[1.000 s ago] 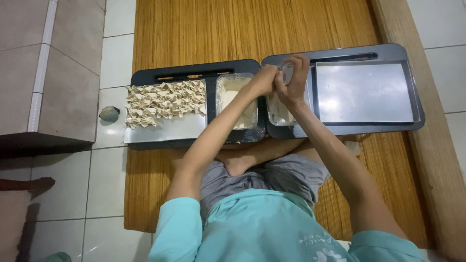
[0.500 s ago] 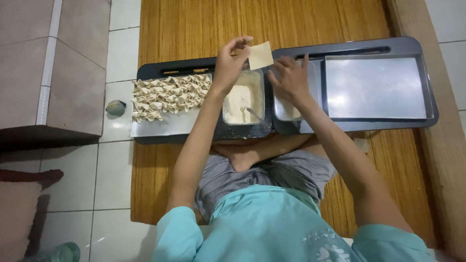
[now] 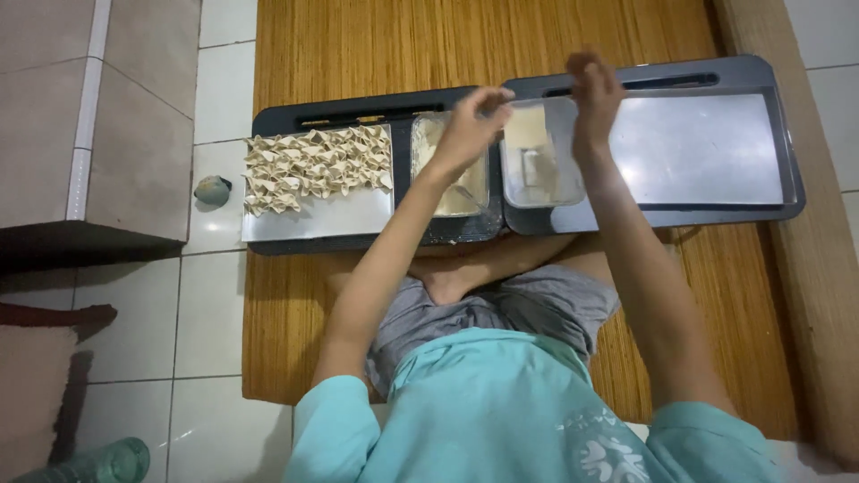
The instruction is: Folding square dough wrappers with filling into decorative flower shapes
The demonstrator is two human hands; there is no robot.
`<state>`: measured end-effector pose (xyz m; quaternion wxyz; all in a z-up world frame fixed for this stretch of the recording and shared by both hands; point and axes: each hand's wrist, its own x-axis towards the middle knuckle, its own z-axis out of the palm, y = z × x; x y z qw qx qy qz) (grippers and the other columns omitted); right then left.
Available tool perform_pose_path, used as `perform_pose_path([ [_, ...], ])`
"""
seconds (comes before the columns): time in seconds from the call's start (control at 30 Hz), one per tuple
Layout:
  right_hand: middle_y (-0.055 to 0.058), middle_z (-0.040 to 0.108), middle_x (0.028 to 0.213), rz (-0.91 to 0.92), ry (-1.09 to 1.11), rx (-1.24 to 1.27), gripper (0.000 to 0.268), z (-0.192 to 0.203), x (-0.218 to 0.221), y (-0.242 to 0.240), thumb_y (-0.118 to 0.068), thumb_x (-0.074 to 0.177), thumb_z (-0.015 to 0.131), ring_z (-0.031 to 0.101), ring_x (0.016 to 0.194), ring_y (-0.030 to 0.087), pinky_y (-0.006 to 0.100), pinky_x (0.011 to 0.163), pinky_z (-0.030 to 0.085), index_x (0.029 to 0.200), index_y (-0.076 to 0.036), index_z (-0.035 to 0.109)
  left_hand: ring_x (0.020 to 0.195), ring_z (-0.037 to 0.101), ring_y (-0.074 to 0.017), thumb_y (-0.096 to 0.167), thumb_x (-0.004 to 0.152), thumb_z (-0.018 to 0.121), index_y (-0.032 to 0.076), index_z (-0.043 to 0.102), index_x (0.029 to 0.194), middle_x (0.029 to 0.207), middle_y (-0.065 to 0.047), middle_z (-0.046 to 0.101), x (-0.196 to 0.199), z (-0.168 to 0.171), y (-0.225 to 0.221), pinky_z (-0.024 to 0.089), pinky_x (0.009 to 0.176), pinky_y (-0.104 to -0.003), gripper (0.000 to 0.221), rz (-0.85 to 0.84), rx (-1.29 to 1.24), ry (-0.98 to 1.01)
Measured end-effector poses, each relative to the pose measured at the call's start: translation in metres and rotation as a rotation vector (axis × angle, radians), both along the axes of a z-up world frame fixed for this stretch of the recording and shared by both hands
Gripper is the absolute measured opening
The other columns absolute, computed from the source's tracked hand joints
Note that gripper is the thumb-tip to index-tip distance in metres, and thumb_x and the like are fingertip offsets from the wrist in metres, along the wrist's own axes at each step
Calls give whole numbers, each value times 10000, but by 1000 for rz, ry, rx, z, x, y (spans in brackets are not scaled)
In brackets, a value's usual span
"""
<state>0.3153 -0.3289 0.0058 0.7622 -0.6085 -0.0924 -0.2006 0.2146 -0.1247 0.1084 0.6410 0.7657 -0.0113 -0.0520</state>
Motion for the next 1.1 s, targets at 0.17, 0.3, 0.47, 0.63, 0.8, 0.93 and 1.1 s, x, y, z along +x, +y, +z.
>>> perform_pose_path([
  [0.17,109,724,1116,50,-68,-379,213,42,-41,-33,-143,1063,629,680,1021,242,346,854,553,1236,-47,707,1390,492,-306,340,998,569,101,486,1465,1500,-148,491,1,-34,5,431,1145,-501,531,59,318,-106],
  [0.3,184,696,1239,346,-35,-1181,374,69,-82,-23,-257,1005,726,602,1147,341,515,977,434,1295,-21,704,1318,538,-234,213,1004,595,104,587,1359,1379,-80,578,-36,-27,25,424,1160,-397,371,108,140,-301],
  [0.47,177,749,1149,241,-183,-1362,367,70,-101,-7,-215,810,906,689,1091,378,442,867,582,1115,-32,819,1341,512,-454,211,1046,631,9,575,1326,1292,-227,553,-87,-28,46,449,1126,-502,350,144,-10,-356],
  [0.63,157,761,1121,207,-185,-1334,255,54,-98,-6,-210,861,889,709,1039,364,420,839,589,1075,-81,839,1360,519,-414,95,1035,626,13,571,1352,1328,-199,576,-126,-39,58,448,1135,-503,332,168,-123,-272],
  [0.8,156,755,1126,215,-145,-1266,188,43,-93,-12,-226,940,849,696,1061,367,439,887,578,1093,-116,841,1336,542,-361,69,1034,612,7,566,1351,1332,-240,609,-143,-66,68,453,1127,-475,326,190,-215,-193],
  [0.93,171,736,1158,217,-88,-1231,342,38,-86,-20,-251,877,907,675,1093,389,455,922,559,1175,-106,823,1329,550,-351,74,1028,623,-2,568,1343,1332,-244,607,-150,-74,72,458,1124,-477,329,200,-208,-194],
  [1.1,155,684,1137,213,-194,-1182,382,38,-88,-23,-179,833,941,628,1070,345,435,920,551,1188,-105,821,1310,569,-357,54,1024,610,0,571,1308,1312,-219,616,-155,-78,75,489,1093,-466,291,227,-208,-218],
])
